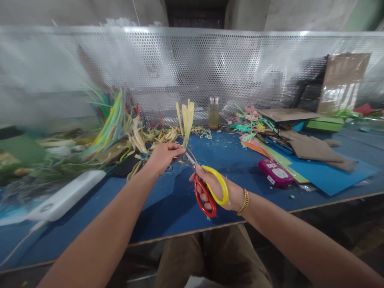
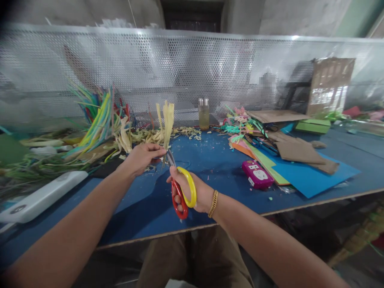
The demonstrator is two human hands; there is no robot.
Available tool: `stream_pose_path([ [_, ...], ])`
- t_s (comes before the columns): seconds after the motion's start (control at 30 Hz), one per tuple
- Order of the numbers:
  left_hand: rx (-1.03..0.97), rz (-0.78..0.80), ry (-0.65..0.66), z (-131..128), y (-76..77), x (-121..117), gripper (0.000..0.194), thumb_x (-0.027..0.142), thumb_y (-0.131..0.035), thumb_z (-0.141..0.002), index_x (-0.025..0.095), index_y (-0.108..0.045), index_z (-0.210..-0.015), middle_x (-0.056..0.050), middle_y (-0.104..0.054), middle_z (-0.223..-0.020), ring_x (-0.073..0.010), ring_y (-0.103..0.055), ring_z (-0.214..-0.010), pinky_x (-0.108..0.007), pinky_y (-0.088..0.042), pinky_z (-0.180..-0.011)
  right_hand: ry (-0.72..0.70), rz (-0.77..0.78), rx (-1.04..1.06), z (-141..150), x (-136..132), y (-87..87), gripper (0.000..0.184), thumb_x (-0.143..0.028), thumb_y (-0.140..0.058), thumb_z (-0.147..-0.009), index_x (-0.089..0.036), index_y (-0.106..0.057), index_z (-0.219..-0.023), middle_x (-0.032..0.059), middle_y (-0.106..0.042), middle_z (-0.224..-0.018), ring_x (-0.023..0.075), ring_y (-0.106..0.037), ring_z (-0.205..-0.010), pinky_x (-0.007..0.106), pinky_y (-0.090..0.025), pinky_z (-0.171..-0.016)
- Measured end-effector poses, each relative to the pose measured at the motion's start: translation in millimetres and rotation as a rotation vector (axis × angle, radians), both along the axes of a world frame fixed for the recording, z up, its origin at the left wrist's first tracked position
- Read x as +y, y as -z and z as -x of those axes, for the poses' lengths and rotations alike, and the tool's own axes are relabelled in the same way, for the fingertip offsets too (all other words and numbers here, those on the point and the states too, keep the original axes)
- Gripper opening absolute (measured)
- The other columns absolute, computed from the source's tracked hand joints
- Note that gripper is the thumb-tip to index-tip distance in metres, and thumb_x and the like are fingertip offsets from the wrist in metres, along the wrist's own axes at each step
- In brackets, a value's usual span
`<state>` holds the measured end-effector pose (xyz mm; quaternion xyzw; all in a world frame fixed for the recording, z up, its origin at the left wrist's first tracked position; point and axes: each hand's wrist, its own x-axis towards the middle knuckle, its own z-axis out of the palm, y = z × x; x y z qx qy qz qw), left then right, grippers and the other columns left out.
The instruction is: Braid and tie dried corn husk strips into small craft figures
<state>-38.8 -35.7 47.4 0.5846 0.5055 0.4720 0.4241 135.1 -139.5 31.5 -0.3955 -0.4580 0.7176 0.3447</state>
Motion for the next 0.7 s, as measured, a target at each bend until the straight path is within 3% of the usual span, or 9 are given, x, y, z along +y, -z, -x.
stream_pose_path([
  [0.3,-0.037,0.03,0.008,2.5,3.8,3.7,0.028,0.035,-0.081,-0.051,0.015,-0.066,-0.065,0.0,-0.058,-0.06,-0.0101,-0.051,-0.056,-0.025,-0.045,-0.057,0.058,0.007,0.023,3.3,-4.9,1.7,0.043,-0.061,-0.05,-0.081,-0.019,-0.05,-0.089,-0.0086,-0.041,-0.048,0.0045,-0.035,-0.033,0.015,-0.032,-0.029],
  [0.5,-0.076,0.072,-0.008,2.6,3.7,2.7,0.032,0.036,-0.08,-0.052,0.014,-0.063,-0.068,0.0,-0.057,-0.062,-0.0102,-0.052,-0.057,-0.023,-0.044,-0.054,0.079,0.015,0.019,-0.5,-4.6,0.3,0.053,-0.068,-0.037,-0.082,-0.019,-0.049,-0.098,-0.0068,-0.045,-0.052,0.0066,-0.039,-0.035,0.019,-0.037,-0.032],
  [0.6,-0.09,0.096,0.032,2.8,6.6,4.8,0.031,0.038,-0.078,-0.056,0.015,-0.061,-0.069,-0.002,-0.061,-0.067,-0.0088,-0.051,-0.055,-0.02,-0.04,-0.05,0.031,-0.149,-0.142,-16.4,1.4,-6.0,0.055,-0.069,-0.032,-0.083,-0.019,-0.05,-0.096,-0.0058,-0.045,-0.049,0.0091,-0.042,-0.035,0.022,-0.039,-0.035],
  [0.7,-0.139,0.046,0.041,5.5,10.4,9.6,0.029,0.036,-0.076,-0.059,0.015,-0.059,-0.069,-0.004,-0.066,-0.074,-0.0066,-0.048,-0.05,-0.019,-0.036,-0.047,0.037,-0.456,-0.593,-42.9,16.8,-14.9,0.048,-0.064,-0.042,-0.083,-0.018,-0.052,-0.094,-0.0021,-0.052,-0.052,0.0119,-0.05,-0.042,0.023,-0.041,-0.043],
])
